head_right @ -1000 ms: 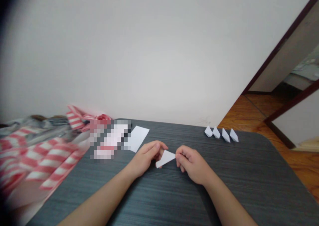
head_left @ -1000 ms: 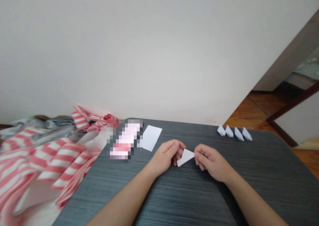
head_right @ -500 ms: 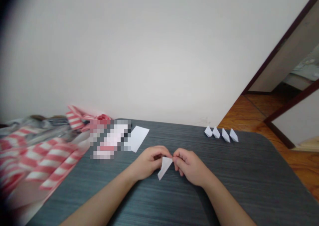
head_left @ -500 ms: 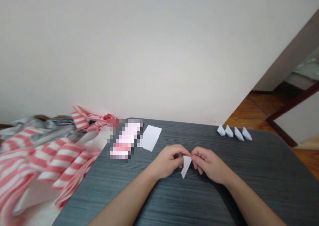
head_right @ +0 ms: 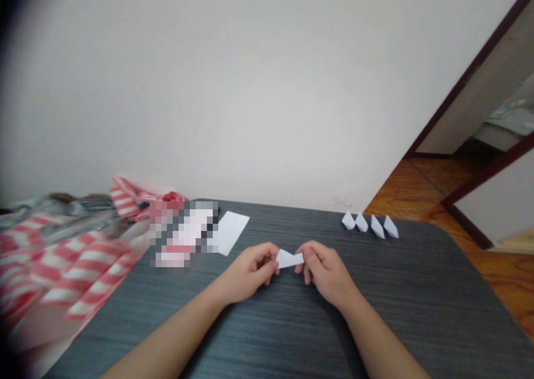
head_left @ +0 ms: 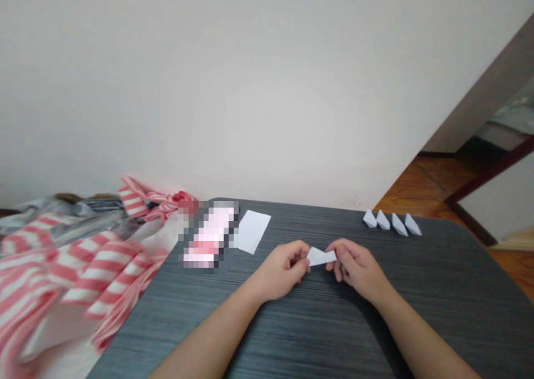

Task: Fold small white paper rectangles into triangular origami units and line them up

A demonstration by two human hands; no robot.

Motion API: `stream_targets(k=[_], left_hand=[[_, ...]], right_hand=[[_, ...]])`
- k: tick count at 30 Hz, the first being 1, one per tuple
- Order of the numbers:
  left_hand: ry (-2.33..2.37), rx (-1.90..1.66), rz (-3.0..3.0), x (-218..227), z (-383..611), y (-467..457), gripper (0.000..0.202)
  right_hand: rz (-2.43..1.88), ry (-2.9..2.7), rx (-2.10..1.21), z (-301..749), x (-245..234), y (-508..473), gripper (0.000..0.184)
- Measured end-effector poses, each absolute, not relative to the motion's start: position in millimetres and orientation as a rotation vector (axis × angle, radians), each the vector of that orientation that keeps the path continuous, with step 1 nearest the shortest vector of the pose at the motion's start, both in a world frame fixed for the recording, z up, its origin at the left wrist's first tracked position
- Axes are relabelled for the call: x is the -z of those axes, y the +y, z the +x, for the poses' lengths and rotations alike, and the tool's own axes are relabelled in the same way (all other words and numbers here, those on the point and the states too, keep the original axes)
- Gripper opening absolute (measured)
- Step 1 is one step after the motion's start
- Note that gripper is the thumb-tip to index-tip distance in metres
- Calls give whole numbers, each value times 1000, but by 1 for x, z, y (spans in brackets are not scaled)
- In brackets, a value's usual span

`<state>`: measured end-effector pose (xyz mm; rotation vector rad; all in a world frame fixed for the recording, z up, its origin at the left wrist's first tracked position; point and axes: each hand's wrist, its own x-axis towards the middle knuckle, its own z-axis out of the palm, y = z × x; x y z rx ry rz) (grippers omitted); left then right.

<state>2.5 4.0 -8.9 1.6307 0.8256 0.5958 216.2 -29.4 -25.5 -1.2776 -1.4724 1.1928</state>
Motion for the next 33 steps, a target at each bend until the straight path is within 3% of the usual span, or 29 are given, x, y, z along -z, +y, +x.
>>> stream_targets(k=[7,15,33], left_hand=[[852,-649,1681,5,2,4,16],[817,-605,1637,8,4,3,12],[815,-646,1662,7,1,4,16]], right_hand=[[-1350,-1536,-1173,214,24,-31,12],[-1370,-1664,-1065,212,15,-31,14],[-1295,-1557,-1274,214,11,-32,27]])
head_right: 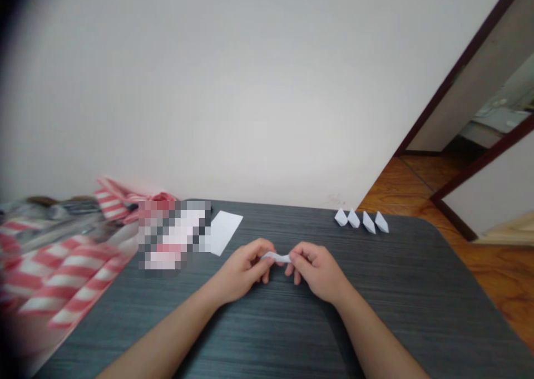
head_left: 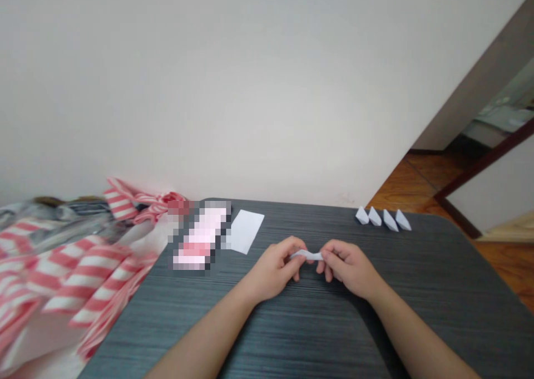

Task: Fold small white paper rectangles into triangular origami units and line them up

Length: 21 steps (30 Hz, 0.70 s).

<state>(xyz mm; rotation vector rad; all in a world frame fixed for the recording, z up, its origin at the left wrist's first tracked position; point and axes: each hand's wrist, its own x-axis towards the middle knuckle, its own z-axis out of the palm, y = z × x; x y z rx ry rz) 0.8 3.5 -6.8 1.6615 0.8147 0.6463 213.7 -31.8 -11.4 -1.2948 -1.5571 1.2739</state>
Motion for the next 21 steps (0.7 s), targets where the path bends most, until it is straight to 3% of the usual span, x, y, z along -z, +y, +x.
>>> stream_targets(k=[9,16,21], left_hand=[[767,-634,1629,4,1,3,15],[757,-630,1653,4,0,3,13],[742,-587,1695,5,1,4,21]], right_hand=[[-1240,-1506,-1343,214,12,-30,34],[-1284,-1492,-1312,212,15,-29,28],[-1303,-1506,-1298,211,14,-28,28]])
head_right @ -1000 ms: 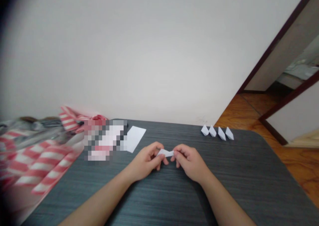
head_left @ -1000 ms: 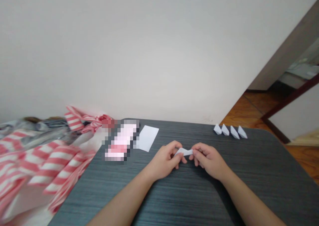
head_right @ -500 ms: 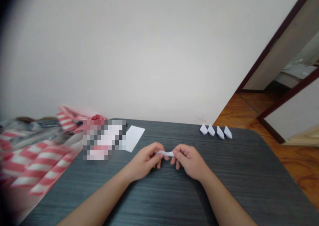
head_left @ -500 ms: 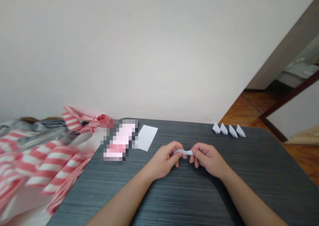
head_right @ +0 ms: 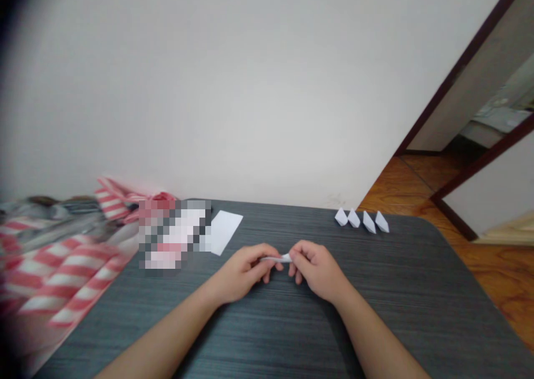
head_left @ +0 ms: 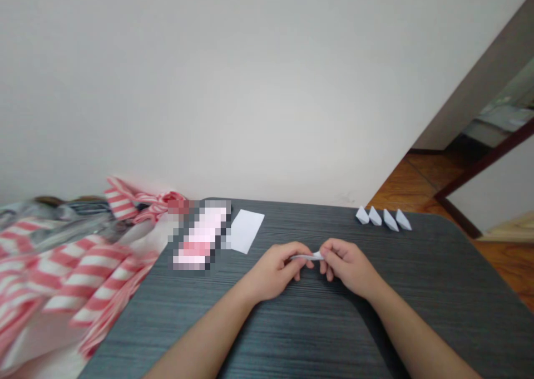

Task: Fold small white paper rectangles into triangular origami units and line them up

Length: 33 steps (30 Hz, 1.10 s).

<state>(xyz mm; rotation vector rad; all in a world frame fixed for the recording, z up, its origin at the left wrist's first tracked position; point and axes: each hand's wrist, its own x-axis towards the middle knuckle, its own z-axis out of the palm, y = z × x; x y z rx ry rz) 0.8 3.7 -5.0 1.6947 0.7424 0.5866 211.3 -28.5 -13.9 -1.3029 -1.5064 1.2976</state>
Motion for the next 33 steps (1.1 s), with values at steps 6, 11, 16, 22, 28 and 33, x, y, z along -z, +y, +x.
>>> stream_targets(k=[6,11,16,22,28,33], left_hand=[[775,-591,1696,6,2,3,22],[812,-591,1743,6,1,3,12],[818,-577,1743,3,2,3,15],[875,-600,1653,2,2,4,19],[912,-673,1617,9,1,6,26],[886,-685,1613,10,2,7,27]], right_hand=[[-1340,-1513,-1276,210,12,-29,28],[-1359,-1559,-1252,209,11,-30,27],[-1369,-1586,-1222,209,12,-29,26],[-1328,-1531,-1117,209,17,-30,18],[-1272,-1793,-802,211,9,-32,19],[-1164,-1915,-669,213,9,-30,21]])
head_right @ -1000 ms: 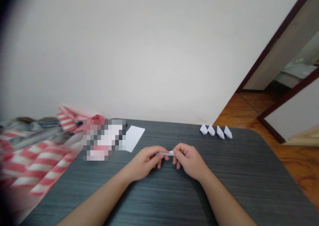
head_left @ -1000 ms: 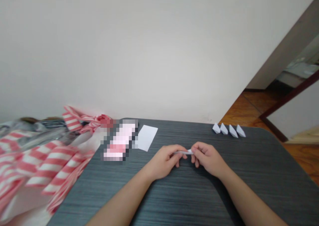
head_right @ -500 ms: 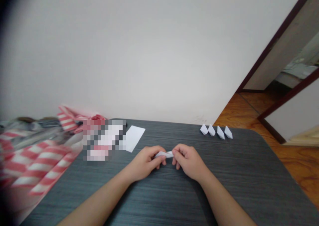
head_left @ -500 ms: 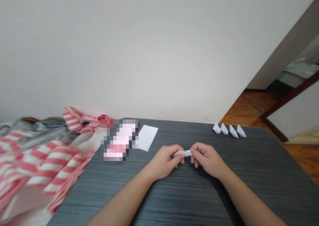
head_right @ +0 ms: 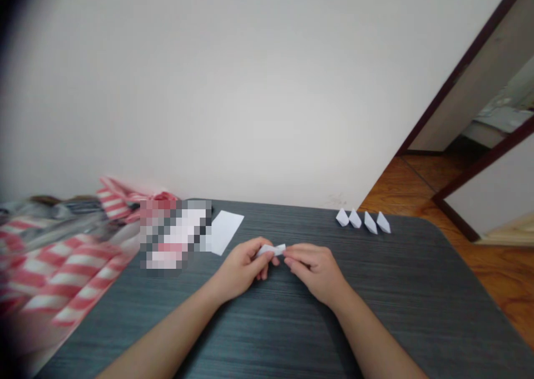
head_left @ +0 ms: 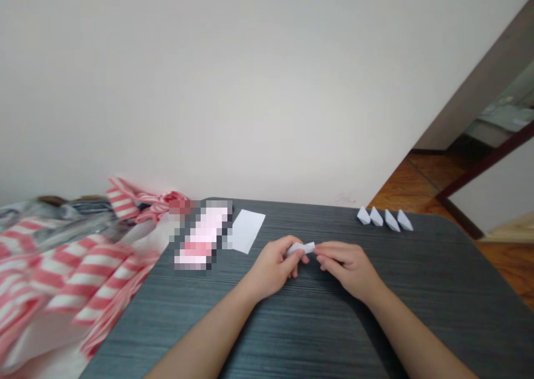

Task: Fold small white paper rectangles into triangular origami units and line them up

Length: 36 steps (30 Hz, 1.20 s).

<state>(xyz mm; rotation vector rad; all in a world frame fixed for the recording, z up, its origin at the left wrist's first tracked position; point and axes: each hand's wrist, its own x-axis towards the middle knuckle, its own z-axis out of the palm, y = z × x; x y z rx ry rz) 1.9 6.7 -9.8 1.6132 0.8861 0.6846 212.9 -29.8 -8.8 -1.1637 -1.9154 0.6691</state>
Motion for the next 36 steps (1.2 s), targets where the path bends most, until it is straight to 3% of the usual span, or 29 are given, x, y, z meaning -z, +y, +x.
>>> stream_targets(k=[17,27,36], left_hand=[[904,-673,1605,9,1,7,29],[888,-644,1637,12,1,6,22],[865,-626,1677,12,2,5,23]], right_hand=[[-1145,-1931,-679,212,11,-29,24],[-1148,-1918,-634,208,12,-27,11],[-1196,-1921,-667,203,2,-28,22]])
